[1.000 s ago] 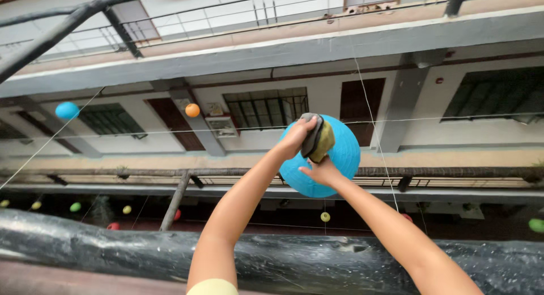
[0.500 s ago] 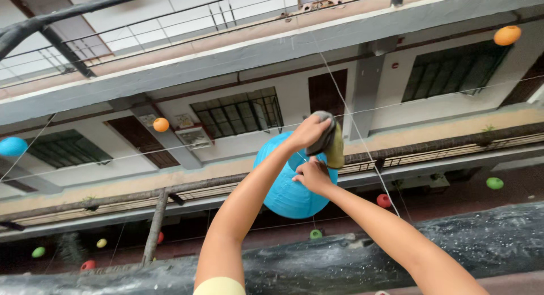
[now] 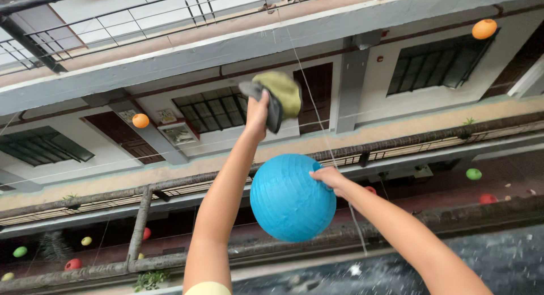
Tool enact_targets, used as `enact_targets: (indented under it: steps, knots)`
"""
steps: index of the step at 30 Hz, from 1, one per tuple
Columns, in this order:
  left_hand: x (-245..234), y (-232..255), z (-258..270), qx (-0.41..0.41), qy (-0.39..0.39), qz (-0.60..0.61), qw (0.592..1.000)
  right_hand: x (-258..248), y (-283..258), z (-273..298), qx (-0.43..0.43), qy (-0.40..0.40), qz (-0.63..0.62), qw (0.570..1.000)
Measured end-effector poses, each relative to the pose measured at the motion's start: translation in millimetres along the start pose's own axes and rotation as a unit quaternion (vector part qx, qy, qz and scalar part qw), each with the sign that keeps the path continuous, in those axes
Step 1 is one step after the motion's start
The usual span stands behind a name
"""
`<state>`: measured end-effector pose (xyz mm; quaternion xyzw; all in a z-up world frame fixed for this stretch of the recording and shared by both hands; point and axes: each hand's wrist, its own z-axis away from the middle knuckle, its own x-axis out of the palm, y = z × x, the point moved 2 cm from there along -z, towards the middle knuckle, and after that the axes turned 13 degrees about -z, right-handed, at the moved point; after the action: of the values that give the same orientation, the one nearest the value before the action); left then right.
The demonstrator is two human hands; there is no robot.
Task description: The person wipes down a long balcony railing and a paper lantern with a cloth.
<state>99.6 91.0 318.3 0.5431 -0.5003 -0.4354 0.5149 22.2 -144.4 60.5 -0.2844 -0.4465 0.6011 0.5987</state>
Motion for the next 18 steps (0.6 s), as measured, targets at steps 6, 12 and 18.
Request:
enact_targets:
  steps: [6,12,18]
  knots:
    - [-19.5,-130.6,3.5,-0.155,0.075,-0.122,0.977,25.2,25.8,20.4,0.080,-0.016,0.034,0.996]
    - [-38.6,-185.8,23.3,-0.263,-0.078,-0.057,0.960,48.8,69.1,53.3,0.059,-0.082,0.046,0.994]
    - [-35.5,-181.5,-28.5,0.081,0.080,-0.274,0.955,68.9,99.3,103.4,0.096,-0.079,0.001,0.992]
